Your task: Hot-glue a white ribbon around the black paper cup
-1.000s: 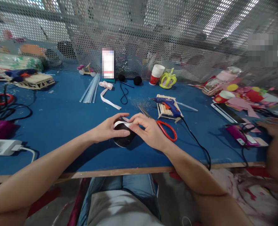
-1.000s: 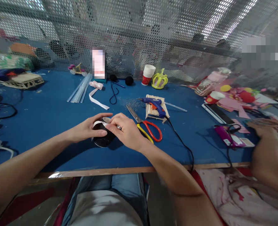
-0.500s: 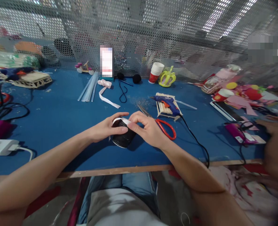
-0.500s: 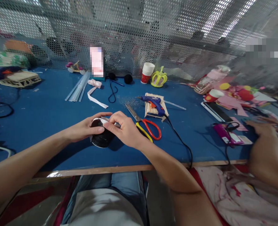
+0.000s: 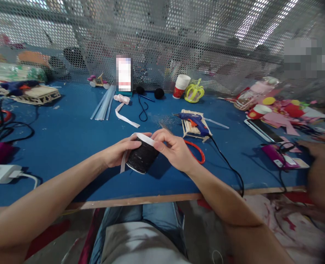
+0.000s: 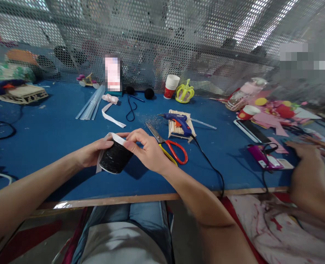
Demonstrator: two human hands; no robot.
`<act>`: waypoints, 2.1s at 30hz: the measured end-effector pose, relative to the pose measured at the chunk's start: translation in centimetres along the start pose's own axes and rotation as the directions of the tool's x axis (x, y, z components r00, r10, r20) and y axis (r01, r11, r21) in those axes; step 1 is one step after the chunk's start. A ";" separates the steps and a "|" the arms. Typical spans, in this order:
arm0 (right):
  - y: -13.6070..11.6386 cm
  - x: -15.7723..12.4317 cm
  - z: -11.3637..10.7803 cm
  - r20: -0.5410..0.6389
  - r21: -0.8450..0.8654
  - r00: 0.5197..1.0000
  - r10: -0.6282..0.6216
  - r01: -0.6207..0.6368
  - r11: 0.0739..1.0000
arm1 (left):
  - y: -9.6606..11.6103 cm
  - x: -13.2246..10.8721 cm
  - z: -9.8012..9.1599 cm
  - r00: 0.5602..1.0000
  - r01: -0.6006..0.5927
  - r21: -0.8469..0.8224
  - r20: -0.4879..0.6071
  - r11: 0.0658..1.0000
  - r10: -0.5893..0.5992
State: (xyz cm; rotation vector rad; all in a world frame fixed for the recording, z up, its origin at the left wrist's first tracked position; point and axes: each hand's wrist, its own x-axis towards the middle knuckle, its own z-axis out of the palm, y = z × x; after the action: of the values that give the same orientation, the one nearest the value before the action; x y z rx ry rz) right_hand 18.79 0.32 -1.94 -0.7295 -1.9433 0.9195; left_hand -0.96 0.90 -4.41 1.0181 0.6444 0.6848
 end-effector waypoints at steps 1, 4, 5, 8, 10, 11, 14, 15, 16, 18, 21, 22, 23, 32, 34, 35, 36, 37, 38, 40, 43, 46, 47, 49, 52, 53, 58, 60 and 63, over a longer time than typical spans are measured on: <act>0.0 0.0 0.1 -0.022 0.009 1.000 0.005 -0.005 1.000 | -0.1 0.1 0.0 1.000 0.000 -0.001 0.019 1.000 0.000; 0.1 0.1 0.0 -0.027 0.032 0.999 0.037 -0.036 0.999 | -0.3 0.2 0.1 0.998 -0.010 -0.008 0.067 1.000 0.010; 0.1 0.1 -0.1 -0.012 0.043 0.999 0.051 -0.050 0.998 | -0.2 0.2 0.2 0.997 -0.011 -0.018 0.074 1.000 0.012; 0.2 0.2 -0.4 0.024 0.086 0.998 0.066 -0.068 0.994 | 0.0 0.1 0.4 0.997 -0.004 -0.078 0.081 0.997 0.011; 0.2 0.2 -0.4 0.014 0.094 0.998 0.065 -0.066 0.993 | 0.1 0.1 0.5 0.997 0.010 -0.118 0.082 0.993 -0.001; 0.3 0.1 -0.3 0.003 0.092 0.998 0.060 -0.060 0.994 | 0.1 0.1 0.6 0.997 0.018 -0.131 0.080 0.991 -0.008; 0.3 0.0 0.0 -0.052 0.073 0.997 0.049 -0.045 0.996 | -0.1 0.1 0.6 0.994 0.054 -0.135 0.102 0.989 -0.041; 0.3 -0.1 0.0 -0.071 0.065 0.996 0.044 -0.040 0.997 | -0.2 0.1 0.5 0.992 0.064 -0.127 0.115 0.990 -0.050; 0.3 -0.1 0.1 -0.079 0.055 0.996 0.044 -0.040 0.998 | -0.2 0.1 0.5 0.991 0.069 -0.116 0.124 0.991 -0.054; 0.3 -0.1 0.0 -0.060 0.038 0.997 0.053 -0.051 0.998 | -0.2 0.1 0.6 0.993 0.055 -0.091 0.109 0.994 -0.045; 0.3 0.0 -0.1 0.009 0.017 0.997 0.072 -0.072 0.997 | 0.0 0.1 0.7 0.998 0.025 -0.051 0.050 0.998 -0.023; 0.2 0.0 0.0 0.013 0.008 0.997 0.075 -0.075 0.997 | 0.0 0.1 0.7 0.999 0.023 -0.036 0.036 0.999 -0.021; 0.2 0.0 0.0 0.006 -0.001 0.997 0.075 -0.075 0.997 | 0.1 0.1 0.7 0.999 0.022 -0.021 0.026 1.000 -0.022; 0.0 -0.1 -0.1 0.065 -0.124 0.997 0.042 -0.033 0.992 | 0.3 0.0 0.4 0.992 -0.097 0.282 -0.046 0.954 0.115; 0.0 -0.1 0.0 0.054 -0.164 0.997 0.063 -0.053 0.985 | 0.3 0.0 0.3 0.984 -0.129 0.405 -0.058 0.905 0.167; 0.0 -0.2 0.1 0.039 -0.177 0.997 0.073 -0.065 0.982 | 0.3 -0.1 0.2 0.980 -0.139 0.460 -0.063 0.877 0.188; 0.0 -0.2 0.2 0.024 -0.186 0.997 0.077 -0.071 0.980 | 0.3 -0.1 0.3 0.976 -0.145 0.507 -0.068 0.850 0.207; 0.0 -0.2 0.2 0.012 -0.189 0.997 0.074 -0.070 0.980 | 0.4 -0.1 0.3 0.972 -0.150 0.546 -0.072 0.824 0.225; 0.0 -0.2 0.2 0.012 -0.188 0.998 0.068 -0.065 0.980 | 0.5 -0.2 0.4 0.968 -0.154 0.578 -0.074 0.802 0.240; 0.0 -0.1 0.1 0.036 -0.189 0.997 0.063 -0.055 0.980 | 0.6 -0.3 0.6 0.961 -0.169 0.628 -0.068 0.760 0.270; 0.0 -0.1 0.0 0.099 -0.196 0.992 0.079 -0.058 0.979 | 0.6 -0.5 0.9 0.949 -0.189 0.698 -0.049 0.690 0.310; 0.1 -0.1 0.0 0.094 -0.210 0.993 0.067 -0.046 0.977 | 0.7 -0.6 1.1 0.927 -0.181 0.795 -0.060 0.579 0.371; 0.1 -0.1 0.1 0.083 -0.216 0.995 0.057 -0.038 0.976 | 0.7 -0.6 1.1 0.915 -0.180 0.823 -0.061 0.539 0.398; 0.1 -0.1 0.1 0.081 -0.228 0.996 0.039 -0.020 0.974 | 0.9 -0.7 1.1 0.898 -0.181 0.858 -0.055 0.481 0.437; 0.1 0.0 0.0 0.124 -0.238 0.992 0.029 0.001 0.971 | 1.0 -0.7 1.0 0.892 -0.181 0.879 -0.042 0.441 0.450; 0.1 0.0 0.0 0.130 -0.242 0.991 0.024 0.008 0.970 | 1.0 -0.7 1.0 0.893 -0.180 0.885 -0.036 0.430 0.448; 0.6 0.0 0.0 0.041 -0.298 0.999 -0.022 0.033 0.954 | 0.8 -0.5 0.5 0.812 -0.256 0.908 0.015 0.332 0.584; 0.9 0.0 0.1 0.001 -0.337 0.998 -0.062 0.059 0.940 | 0.9 -0.6 0.4 0.744 -0.272 0.930 0.040 0.248 0.667; 1.3 0.1 0.2 -0.035 -0.370 0.993 -0.109 0.089 0.925 | 1.2 -1.1 0.8 0.674 -0.247 0.957 0.058 0.151 0.736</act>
State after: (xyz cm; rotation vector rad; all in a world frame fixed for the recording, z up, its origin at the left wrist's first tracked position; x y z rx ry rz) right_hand 18.79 1.07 -3.03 -0.8492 -2.1078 0.4699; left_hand -1.30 0.09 -2.85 2.3314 1.1702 1.2448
